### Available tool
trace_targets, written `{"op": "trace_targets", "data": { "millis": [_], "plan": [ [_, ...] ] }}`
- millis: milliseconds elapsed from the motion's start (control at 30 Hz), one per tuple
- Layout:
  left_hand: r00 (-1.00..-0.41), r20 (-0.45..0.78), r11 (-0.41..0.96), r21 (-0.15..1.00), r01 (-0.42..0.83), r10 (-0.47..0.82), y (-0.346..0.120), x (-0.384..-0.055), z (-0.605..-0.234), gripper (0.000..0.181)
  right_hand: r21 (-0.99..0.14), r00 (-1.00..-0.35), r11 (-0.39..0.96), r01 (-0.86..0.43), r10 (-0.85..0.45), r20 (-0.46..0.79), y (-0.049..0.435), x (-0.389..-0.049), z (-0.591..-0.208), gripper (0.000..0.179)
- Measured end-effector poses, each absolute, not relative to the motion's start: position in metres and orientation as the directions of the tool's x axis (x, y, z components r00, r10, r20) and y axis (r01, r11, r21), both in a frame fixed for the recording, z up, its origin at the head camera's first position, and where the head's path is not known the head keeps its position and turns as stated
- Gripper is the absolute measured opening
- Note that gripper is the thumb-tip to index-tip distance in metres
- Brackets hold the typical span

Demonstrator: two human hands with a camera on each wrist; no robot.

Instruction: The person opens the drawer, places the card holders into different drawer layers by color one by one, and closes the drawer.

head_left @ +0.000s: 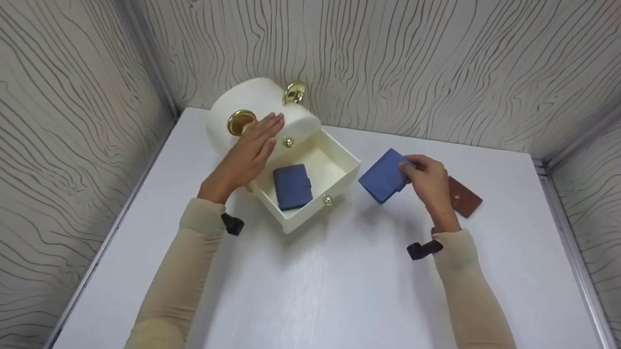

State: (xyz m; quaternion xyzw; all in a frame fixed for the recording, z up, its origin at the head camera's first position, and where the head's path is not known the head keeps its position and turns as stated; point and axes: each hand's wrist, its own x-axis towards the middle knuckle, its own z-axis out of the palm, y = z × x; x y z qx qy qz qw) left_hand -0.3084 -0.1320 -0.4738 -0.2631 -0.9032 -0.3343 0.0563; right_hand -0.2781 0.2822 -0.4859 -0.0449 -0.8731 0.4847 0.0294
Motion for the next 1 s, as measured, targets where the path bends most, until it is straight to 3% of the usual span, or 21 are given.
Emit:
{"op": "trace_targets", "data": {
  "millis": [333,1000],
  "plan": [
    [-0.852,0.289,0.623,0.586,0.518,0.437,-0.132,-0.308,-0.473,0.053,-0.870,-0.991,0.492,-0.022,0.106,0.085,0.280,-0.283,-0.483,0.034],
    [-0.849,0.290,0.629,0.575,0.523,0.441,-0.132,-0.307,-0.473,0.052,-0.888,-0.990,0.458,-0.041,0.102,0.098,0.267,-0.288,-0.462,0.036]
  ]
}}
